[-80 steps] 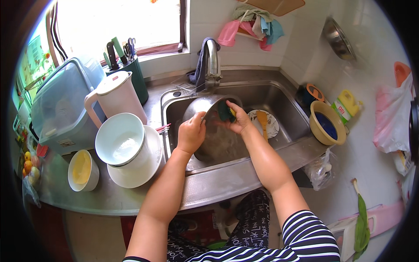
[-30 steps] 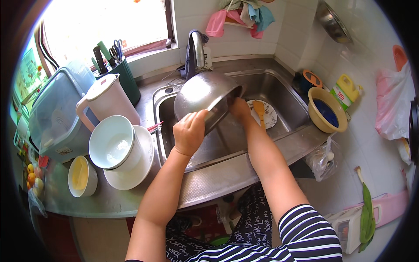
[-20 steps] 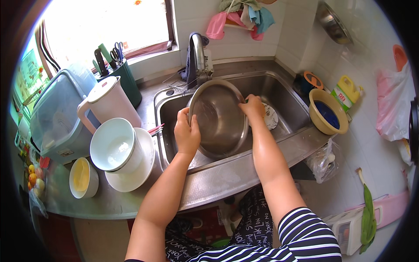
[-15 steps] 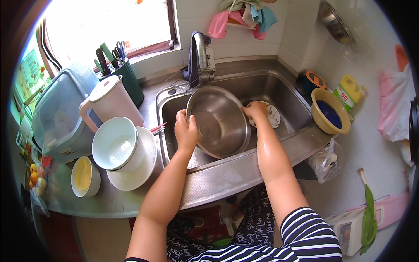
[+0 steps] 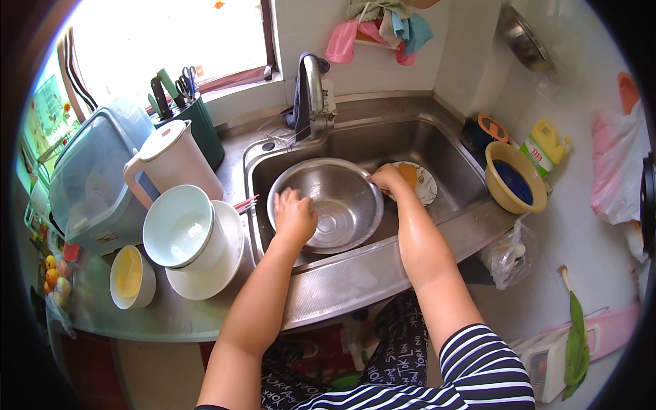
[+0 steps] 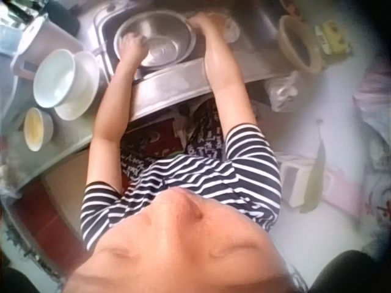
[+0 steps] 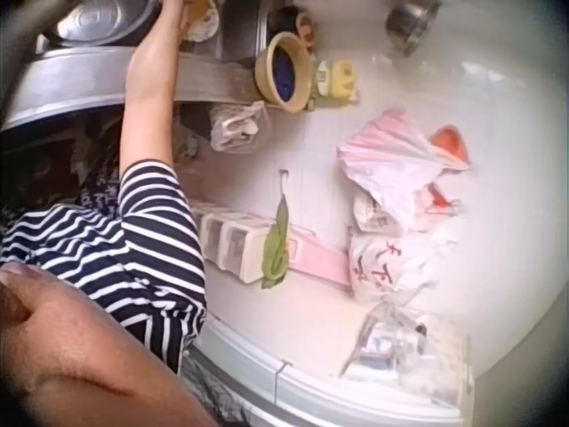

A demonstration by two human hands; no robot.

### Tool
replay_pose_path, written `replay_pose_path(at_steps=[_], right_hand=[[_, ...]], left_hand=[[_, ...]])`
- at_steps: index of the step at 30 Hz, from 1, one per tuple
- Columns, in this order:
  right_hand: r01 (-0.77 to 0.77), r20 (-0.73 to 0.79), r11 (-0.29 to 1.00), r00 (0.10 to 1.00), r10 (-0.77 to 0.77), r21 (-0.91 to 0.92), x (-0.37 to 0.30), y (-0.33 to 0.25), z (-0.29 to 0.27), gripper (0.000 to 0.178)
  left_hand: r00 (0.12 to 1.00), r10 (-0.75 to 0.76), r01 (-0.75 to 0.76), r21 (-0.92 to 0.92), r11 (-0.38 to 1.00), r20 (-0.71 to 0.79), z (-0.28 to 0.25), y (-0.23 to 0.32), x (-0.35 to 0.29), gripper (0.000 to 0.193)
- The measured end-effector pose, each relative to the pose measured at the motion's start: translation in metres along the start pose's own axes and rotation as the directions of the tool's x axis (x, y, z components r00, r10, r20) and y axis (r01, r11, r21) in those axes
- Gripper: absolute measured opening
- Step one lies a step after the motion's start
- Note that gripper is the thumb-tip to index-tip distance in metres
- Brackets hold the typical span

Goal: The person washes various kitchen items in a sink using a sponge and soap. They scrub a patterned plate, a white bowl, a wooden spatula, and a metal bowl, rinsing each under running water. Finally, they stack the cleaned items in a dish rack.

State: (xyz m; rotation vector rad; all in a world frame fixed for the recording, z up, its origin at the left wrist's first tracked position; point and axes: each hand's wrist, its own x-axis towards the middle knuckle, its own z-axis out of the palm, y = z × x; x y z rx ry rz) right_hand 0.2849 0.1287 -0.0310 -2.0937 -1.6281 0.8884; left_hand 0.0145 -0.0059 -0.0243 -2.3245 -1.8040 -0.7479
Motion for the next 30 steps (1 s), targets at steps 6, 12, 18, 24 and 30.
replay_pose_path(at_steps=[6, 12, 18, 24, 30], right_hand=[[-0.050, 0.089, 0.902, 0.996, 0.013, 0.430, -0.020, -0.016, 0.002, 0.020], [-0.065, -0.042, 0.854, 0.994, 0.101, 0.516, 0.008, -0.009, 0.025, 0.037], [0.235, -0.397, 0.732, 0.916, 0.053, 0.640, 0.076, 0.030, 0.031, 0.021], [0.246, -0.293, 0.247, 0.940, 0.174, 0.937, 0.122, -0.034, 0.018, 0.018], [0.244, -0.261, 0.148, 0.959, 0.106, 0.958, 0.165, -0.081, 0.006, 0.018]], left_hand=[[0.887, -0.121, 0.193, -0.119, 0.974, 0.445, -0.013, 0.006, -0.001, 0.039], [0.874, -0.181, 0.253, -0.104, 0.962, 0.451, -0.012, -0.016, -0.009, 0.036], [0.851, -0.149, 0.233, -0.108, 0.966, 0.504, 0.001, -0.014, 0.003, 0.032], [0.853, -0.139, 0.228, -0.120, 0.966, 0.503, 0.005, -0.019, 0.005, 0.035], [0.834, -0.102, 0.214, -0.148, 0.966, 0.542, 0.009, -0.024, 0.008, 0.037]])
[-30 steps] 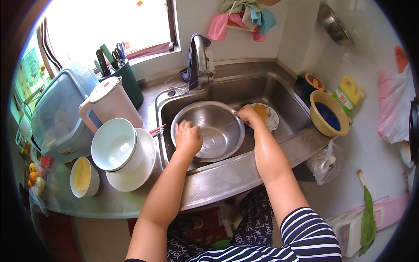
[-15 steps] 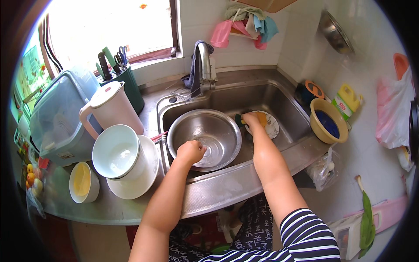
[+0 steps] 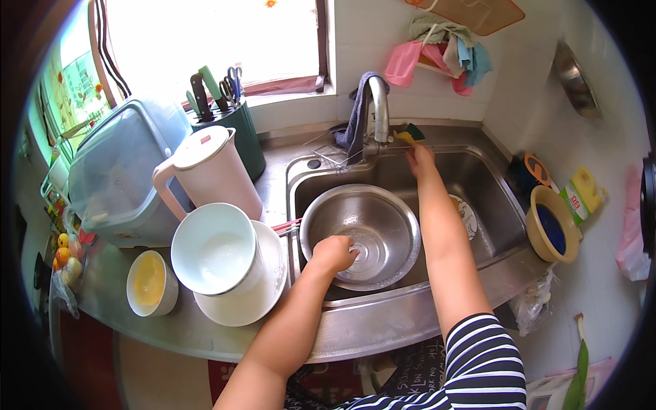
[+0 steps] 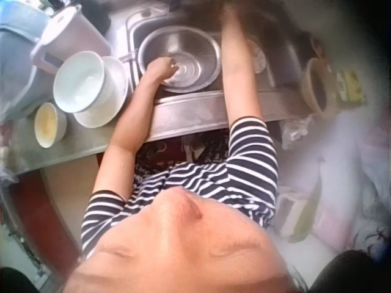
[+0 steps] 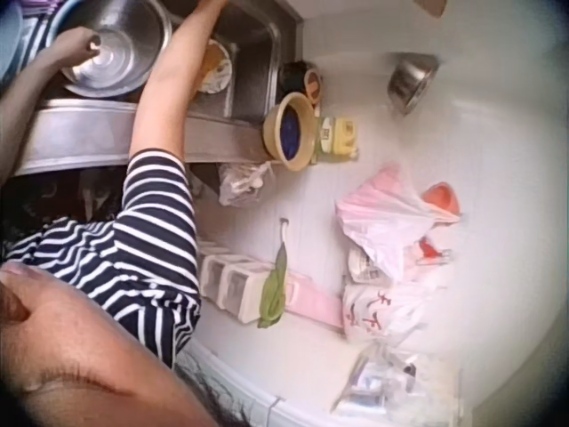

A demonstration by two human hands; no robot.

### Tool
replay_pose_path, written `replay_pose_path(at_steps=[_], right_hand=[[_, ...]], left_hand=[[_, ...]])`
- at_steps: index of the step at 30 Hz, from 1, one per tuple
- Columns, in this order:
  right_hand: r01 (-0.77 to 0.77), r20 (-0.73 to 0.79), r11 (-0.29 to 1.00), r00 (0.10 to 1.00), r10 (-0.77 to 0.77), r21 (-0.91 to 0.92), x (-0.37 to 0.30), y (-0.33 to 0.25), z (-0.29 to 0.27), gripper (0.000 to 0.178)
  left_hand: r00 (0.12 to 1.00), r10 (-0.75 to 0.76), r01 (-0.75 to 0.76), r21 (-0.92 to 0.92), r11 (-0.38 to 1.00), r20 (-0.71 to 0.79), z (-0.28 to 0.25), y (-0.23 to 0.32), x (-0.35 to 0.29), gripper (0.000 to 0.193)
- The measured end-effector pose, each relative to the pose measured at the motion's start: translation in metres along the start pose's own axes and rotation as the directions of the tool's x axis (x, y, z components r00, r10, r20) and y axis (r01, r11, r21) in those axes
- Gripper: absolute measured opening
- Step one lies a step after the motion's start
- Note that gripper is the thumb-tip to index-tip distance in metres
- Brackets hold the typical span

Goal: The person washes various kitchen items in a sink using a sponge and soap. They scrub a patterned plate, a white bowl, a wooden spatula, and a metal bowl, rinsing each under running water. Finally, they stack the cleaned items in a dish rack.

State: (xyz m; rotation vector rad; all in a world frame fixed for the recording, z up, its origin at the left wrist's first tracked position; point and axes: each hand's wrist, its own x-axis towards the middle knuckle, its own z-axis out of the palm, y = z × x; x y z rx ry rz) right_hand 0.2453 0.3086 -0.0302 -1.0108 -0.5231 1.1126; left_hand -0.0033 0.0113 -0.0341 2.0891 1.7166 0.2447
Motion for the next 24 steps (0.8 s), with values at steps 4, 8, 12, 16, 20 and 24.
replay_pose_path(at_steps=[4, 8, 12, 16, 20, 24], right_hand=[[0.206, 0.295, 0.729, 0.955, -0.005, -0.653, -0.021, -0.005, 0.006, 0.026], [0.669, 0.436, 0.500, 0.741, -0.511, -0.550, -0.047, -0.017, 0.003, 0.019], [0.918, 0.720, 0.220, 0.396, -0.570, -0.331, -0.125, -0.043, 0.031, 0.019], [0.924, 0.810, 0.016, 0.344, -0.475, -0.382, -0.136, -0.051, 0.029, 0.019], [0.916, 0.860, -0.086, 0.331, -0.388, -0.392, -0.140, -0.064, 0.022, 0.021], [0.914, 0.906, -0.181, 0.299, -0.299, -0.362, -0.144, -0.069, 0.019, 0.027]], left_hand=[[0.999, -0.038, 0.038, 0.005, 0.999, 0.008, 0.000, -0.007, -0.004, 0.036], [0.999, -0.028, 0.028, 0.004, 1.000, 0.026, 0.002, 0.002, 0.001, 0.037], [0.997, -0.061, 0.061, -0.008, 0.998, 0.039, -0.002, -0.003, 0.000, 0.038], [0.997, -0.056, 0.057, -0.010, 0.998, 0.049, -0.004, -0.005, 0.000, 0.038], [0.999, -0.043, 0.043, -0.020, 0.999, 0.011, -0.003, -0.009, 0.003, 0.038], [0.999, -0.037, 0.037, -0.036, 0.999, 0.001, 0.000, -0.021, 0.004, 0.038]])
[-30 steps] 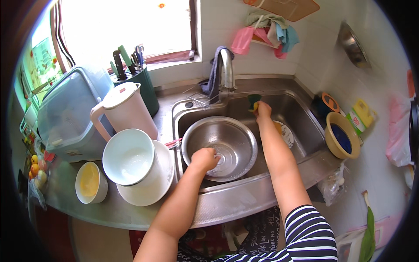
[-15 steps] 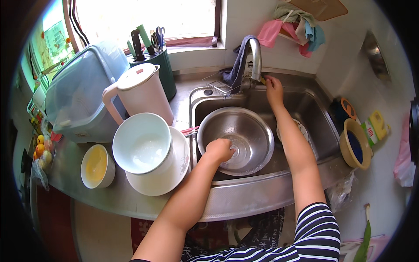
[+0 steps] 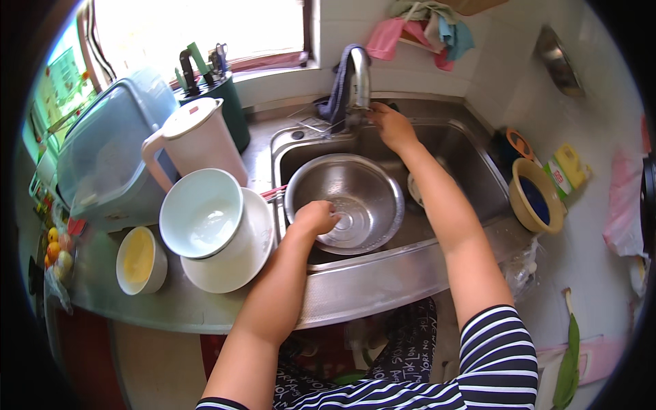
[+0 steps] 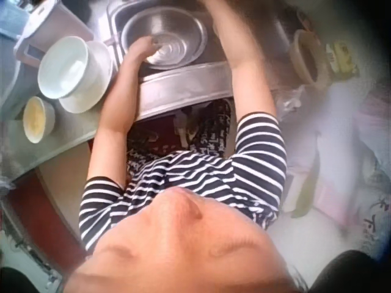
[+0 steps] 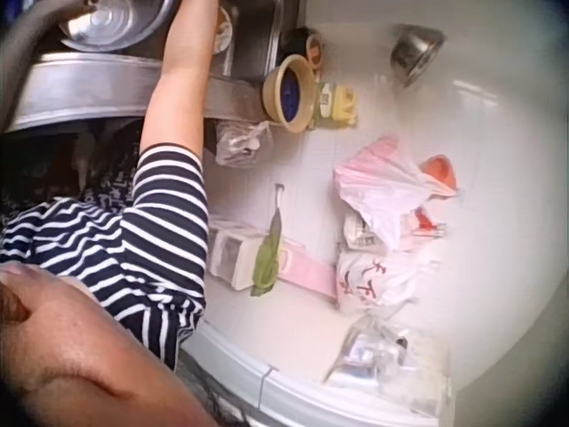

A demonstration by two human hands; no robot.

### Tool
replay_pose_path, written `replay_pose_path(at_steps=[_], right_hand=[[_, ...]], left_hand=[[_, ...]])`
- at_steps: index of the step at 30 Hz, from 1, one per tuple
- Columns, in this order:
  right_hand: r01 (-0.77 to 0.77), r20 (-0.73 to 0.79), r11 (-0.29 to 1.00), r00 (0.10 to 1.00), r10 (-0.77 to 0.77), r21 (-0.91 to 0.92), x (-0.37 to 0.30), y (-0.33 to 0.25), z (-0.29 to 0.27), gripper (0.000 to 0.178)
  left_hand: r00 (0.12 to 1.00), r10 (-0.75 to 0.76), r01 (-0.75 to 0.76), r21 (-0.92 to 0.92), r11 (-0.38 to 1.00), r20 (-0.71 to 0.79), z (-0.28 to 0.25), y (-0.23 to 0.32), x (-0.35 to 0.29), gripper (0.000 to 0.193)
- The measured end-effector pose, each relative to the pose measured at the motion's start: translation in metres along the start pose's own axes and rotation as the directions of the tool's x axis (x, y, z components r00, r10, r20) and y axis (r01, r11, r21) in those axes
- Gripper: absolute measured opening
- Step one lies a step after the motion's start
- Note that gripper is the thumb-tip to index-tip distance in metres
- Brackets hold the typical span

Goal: The person washes various kitchen items in a sink using a sponge and soap. They scrub a patterned plate, a white bowl, a wooden spatula, and a metal bowl, rinsing each under running water. Finally, they stack the cleaned items in a dish rack.

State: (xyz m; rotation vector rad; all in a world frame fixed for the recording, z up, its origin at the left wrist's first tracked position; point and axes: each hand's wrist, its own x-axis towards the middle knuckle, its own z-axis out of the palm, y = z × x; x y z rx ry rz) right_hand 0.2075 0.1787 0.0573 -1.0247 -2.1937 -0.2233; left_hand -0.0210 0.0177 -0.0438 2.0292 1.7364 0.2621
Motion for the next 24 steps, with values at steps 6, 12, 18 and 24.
replay_pose_path(at_steps=[6, 12, 18, 24], right_hand=[[-0.124, 0.323, 0.942, 0.918, 0.228, -0.312, -0.011, 0.028, -0.012, 0.023], [-0.595, 0.205, 0.722, 0.703, 0.681, -0.354, -0.120, 0.108, -0.015, 0.026], [-0.547, 0.601, 0.567, 0.139, 0.787, -0.616, -0.185, 0.158, -0.007, 0.050], [-0.556, 0.605, 0.537, 0.075, 0.793, -0.635, -0.173, 0.140, 0.006, 0.054]], left_hand=[[1.000, 0.016, -0.016, 0.002, 1.000, 0.019, 0.001, -0.001, 0.002, 0.040], [1.000, 0.012, -0.012, -0.005, 1.000, 0.023, -0.001, 0.009, -0.001, 0.040], [0.998, -0.012, 0.013, -0.023, 1.000, 0.066, -0.003, 0.014, 0.002, 0.039], [0.997, -0.009, 0.011, -0.032, 0.999, 0.077, -0.005, 0.006, -0.002, 0.039]])
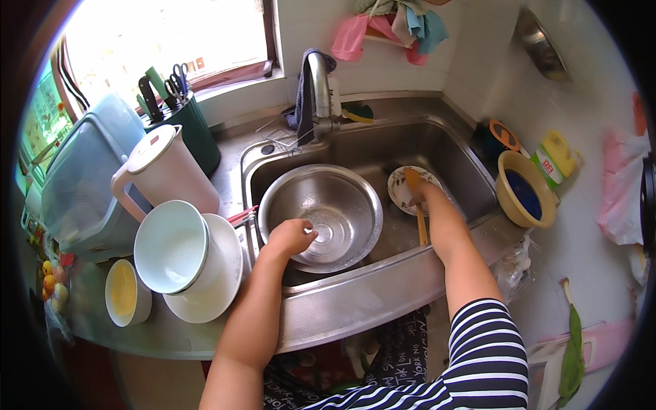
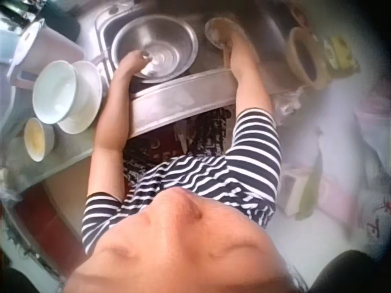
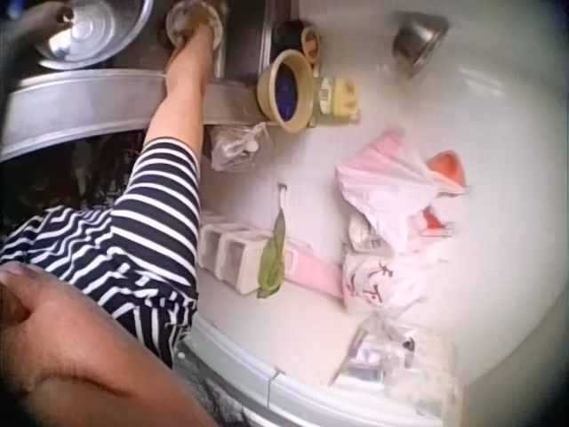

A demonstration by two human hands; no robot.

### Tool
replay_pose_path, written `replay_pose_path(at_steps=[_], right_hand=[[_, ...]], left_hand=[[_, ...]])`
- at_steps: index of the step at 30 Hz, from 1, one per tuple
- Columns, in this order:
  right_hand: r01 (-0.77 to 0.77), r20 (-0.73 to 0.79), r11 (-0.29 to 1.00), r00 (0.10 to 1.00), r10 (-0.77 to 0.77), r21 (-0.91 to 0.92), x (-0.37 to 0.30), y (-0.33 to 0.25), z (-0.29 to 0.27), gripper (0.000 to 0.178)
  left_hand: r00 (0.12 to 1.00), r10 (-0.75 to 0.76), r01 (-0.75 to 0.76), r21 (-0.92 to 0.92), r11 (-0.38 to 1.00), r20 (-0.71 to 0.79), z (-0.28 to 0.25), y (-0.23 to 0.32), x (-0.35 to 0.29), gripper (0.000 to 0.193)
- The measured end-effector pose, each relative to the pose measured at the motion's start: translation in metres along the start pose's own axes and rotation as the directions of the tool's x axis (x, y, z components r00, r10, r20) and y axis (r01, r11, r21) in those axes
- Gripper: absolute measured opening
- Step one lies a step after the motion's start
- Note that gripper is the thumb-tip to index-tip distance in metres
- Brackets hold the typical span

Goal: The person washes various kitchen items in a sink using a sponge and soap. They scrub a patterned plate, a white bowl, a wooden spatula, and a metal bowl, rinsing each under running water. Finally, they stack the cleaned items in a dish rack.

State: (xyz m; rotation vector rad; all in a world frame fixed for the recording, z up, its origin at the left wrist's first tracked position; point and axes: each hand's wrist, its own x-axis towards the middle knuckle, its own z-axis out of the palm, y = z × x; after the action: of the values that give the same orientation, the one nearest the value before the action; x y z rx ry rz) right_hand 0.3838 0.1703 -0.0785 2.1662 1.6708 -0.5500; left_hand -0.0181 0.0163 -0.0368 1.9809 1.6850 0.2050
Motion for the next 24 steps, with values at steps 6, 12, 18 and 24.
replay_pose_path(at_steps=[6, 12, 18, 24], right_hand=[[-0.010, 0.126, 0.956, 0.992, -0.028, 0.293, -0.005, -0.007, 0.005, 0.084], [-0.009, -0.221, 0.905, 0.968, 0.114, 0.425, 0.032, -0.011, 0.008, 0.071], [0.620, -0.839, 0.718, 0.536, -0.093, 0.317, 0.000, -0.033, -0.029, 0.046], [0.941, -0.690, 0.281, 0.331, -0.644, 0.189, -0.113, -0.117, -0.036, 0.040]], left_hand=[[1.000, -0.003, 0.003, 0.008, 1.000, 0.015, 0.001, 0.006, 0.005, 0.038], [1.000, 0.002, -0.002, 0.004, 1.000, -0.003, 0.000, 0.004, 0.003, 0.038], [0.987, 0.026, -0.031, -0.026, 0.999, -0.158, -0.002, 0.004, -0.002, 0.032], [0.928, -0.019, -0.022, -0.104, 0.994, -0.372, 0.000, 0.007, 0.004, 0.023]])
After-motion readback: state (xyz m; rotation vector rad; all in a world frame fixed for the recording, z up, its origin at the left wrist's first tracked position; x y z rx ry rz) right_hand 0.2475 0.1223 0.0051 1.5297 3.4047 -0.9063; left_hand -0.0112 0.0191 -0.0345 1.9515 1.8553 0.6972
